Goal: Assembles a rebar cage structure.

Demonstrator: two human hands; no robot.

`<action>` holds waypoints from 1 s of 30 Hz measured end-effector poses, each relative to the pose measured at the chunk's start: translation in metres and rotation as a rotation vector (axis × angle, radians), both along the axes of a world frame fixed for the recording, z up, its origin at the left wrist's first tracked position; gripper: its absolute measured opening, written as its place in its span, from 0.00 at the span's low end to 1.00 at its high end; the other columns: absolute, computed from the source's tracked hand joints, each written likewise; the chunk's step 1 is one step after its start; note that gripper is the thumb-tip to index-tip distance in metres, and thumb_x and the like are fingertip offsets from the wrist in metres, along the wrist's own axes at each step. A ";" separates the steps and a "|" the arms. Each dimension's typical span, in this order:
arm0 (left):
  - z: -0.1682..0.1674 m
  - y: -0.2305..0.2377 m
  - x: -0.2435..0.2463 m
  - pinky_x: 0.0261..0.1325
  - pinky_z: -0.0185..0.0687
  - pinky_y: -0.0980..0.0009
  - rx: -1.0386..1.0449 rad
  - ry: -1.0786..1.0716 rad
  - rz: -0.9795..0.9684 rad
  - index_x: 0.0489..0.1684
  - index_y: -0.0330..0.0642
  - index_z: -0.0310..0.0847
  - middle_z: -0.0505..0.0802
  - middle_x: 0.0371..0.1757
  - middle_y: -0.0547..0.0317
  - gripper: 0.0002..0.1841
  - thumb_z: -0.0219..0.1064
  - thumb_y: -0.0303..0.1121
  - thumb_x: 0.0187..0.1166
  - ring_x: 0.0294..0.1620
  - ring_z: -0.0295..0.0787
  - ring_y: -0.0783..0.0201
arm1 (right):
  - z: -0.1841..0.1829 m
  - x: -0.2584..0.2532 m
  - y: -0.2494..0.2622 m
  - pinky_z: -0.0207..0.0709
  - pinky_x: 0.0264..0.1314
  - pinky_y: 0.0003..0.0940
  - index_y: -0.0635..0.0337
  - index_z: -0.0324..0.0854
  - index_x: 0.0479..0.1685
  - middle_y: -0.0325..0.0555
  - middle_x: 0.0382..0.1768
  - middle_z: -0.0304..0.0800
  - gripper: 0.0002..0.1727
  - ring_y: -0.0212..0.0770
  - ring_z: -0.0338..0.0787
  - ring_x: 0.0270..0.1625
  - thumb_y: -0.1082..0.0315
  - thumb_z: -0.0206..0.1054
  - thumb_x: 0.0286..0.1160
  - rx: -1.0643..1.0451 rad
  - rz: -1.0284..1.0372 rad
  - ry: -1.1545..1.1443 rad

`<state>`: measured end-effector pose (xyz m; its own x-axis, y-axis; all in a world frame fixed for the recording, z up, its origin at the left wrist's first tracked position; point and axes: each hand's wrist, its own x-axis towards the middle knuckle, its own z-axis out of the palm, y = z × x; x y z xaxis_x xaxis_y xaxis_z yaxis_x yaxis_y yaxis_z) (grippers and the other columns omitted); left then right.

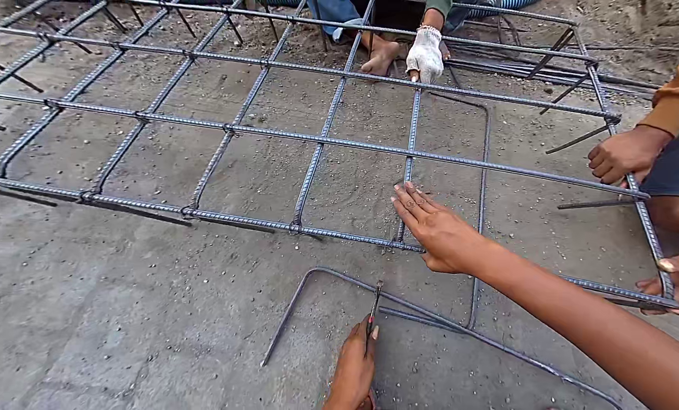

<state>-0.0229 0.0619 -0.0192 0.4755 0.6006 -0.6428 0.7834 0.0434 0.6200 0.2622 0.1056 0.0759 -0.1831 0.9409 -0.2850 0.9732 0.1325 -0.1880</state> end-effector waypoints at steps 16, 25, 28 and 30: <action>0.070 0.031 0.009 0.60 0.91 0.54 -0.727 -0.673 0.468 0.81 0.34 0.67 0.90 0.68 0.46 0.26 0.47 0.31 0.83 0.62 0.93 0.50 | -0.017 0.006 -0.008 0.31 0.94 0.67 0.60 0.40 0.97 0.55 0.97 0.34 0.67 0.53 0.33 0.98 0.46 0.81 0.59 0.117 -0.026 0.060; 0.035 0.025 -0.007 0.55 0.84 0.69 -0.186 -0.253 0.330 0.75 0.32 0.75 0.88 0.64 0.48 0.20 0.49 0.28 0.88 0.50 0.90 0.67 | -0.006 -0.031 -0.008 0.50 0.92 0.63 0.58 0.91 0.50 0.49 0.56 0.94 0.33 0.55 0.80 0.79 0.34 0.68 0.71 0.333 0.077 0.048; 0.026 0.022 -0.010 0.55 0.85 0.70 -0.253 -0.295 0.362 0.75 0.32 0.74 0.89 0.64 0.49 0.20 0.49 0.28 0.89 0.50 0.90 0.67 | 0.022 -0.046 0.026 0.32 0.94 0.64 0.61 0.91 0.45 0.51 0.50 0.94 0.34 0.53 0.82 0.76 0.33 0.68 0.72 -0.178 0.041 0.023; 0.020 0.021 -0.014 0.56 0.84 0.69 -0.259 -0.287 0.347 0.74 0.31 0.75 0.90 0.63 0.49 0.20 0.49 0.28 0.89 0.51 0.90 0.66 | 0.032 -0.049 0.053 0.46 0.91 0.61 0.60 0.86 0.57 0.49 0.45 0.93 0.39 0.50 0.88 0.63 0.30 0.68 0.70 -0.437 0.018 0.074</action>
